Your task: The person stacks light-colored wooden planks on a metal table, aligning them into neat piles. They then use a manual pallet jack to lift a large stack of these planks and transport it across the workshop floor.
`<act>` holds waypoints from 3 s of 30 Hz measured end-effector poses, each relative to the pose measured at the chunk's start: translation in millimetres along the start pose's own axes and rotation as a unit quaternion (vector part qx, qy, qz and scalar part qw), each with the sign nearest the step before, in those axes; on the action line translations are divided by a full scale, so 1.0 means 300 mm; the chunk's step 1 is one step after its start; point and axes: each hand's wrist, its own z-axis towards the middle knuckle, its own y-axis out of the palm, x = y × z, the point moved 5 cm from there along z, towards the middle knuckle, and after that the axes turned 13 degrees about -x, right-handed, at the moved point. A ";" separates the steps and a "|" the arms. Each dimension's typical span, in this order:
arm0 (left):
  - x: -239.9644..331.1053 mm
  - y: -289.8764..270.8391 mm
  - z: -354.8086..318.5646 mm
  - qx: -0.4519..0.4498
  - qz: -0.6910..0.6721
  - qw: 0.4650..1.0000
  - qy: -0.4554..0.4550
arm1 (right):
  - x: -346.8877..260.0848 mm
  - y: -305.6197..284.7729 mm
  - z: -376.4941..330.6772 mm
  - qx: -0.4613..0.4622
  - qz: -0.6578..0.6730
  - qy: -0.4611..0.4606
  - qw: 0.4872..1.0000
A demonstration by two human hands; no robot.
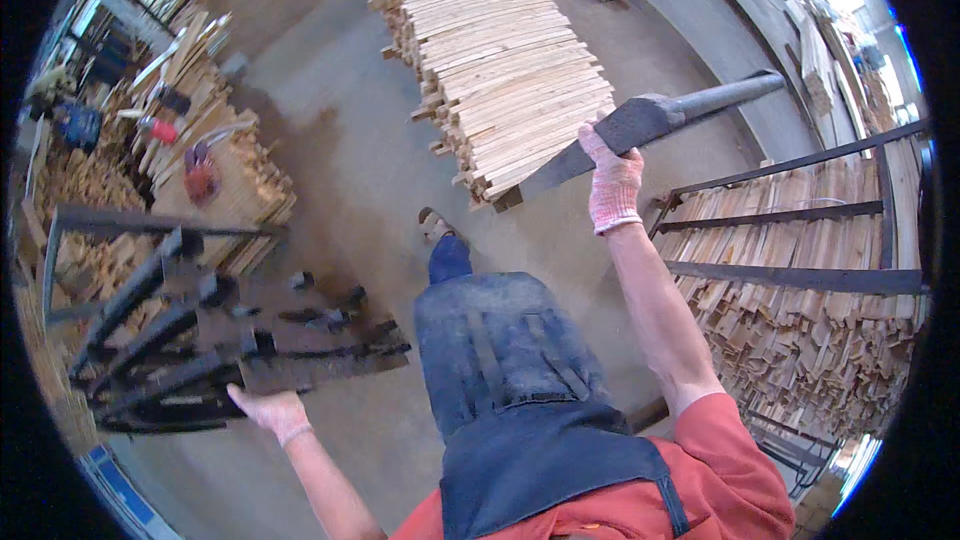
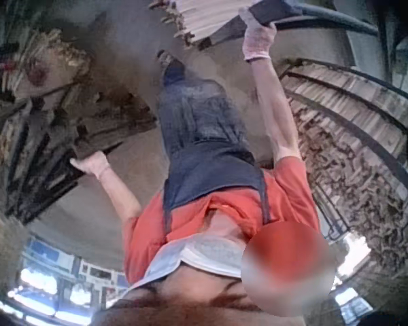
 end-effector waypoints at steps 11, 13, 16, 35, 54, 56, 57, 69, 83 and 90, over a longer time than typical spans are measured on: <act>-0.004 -0.490 -0.016 0.008 0.169 0.986 0.006 | 0.048 -0.086 -0.801 -0.229 0.016 0.008 0.973; -0.069 -0.664 -0.050 -0.028 0.182 0.980 -0.082 | 0.061 -0.112 -0.923 -0.200 -0.096 -0.019 0.975; -0.167 -0.915 -0.168 -0.120 0.177 0.931 -0.296 | 0.129 -0.089 -1.109 -0.154 -0.020 -0.021 0.988; 0.466 -2.180 -0.242 -0.235 0.325 0.770 -0.497 | 0.095 -0.022 -2.275 -0.101 -0.192 0.006 0.976; 0.957 -2.690 0.316 -0.302 0.639 0.517 -0.482 | 0.251 -0.077 -3.327 -0.068 -0.218 -0.019 0.973; 1.025 -2.513 0.197 -0.262 0.676 0.564 -0.395 | 0.182 0.002 -3.363 -0.061 -0.309 0.103 0.943; 0.924 -2.494 0.312 -0.367 0.532 0.558 -0.520 | 0.252 -0.052 -3.386 -0.047 -0.276 0.061 0.958; 0.908 -2.728 -0.006 -0.407 0.514 0.654 -0.377 | 0.380 -0.113 -3.797 -0.106 -0.150 -0.024 0.983; 1.202 -4.305 -0.410 -0.276 0.682 0.570 -0.366 | 0.642 -0.399 -4.215 -0.134 -0.163 -0.037 0.977; 1.375 -4.231 -0.364 -0.300 0.610 0.631 -0.373 | 0.661 -0.731 -4.492 -0.063 0.007 0.025 0.998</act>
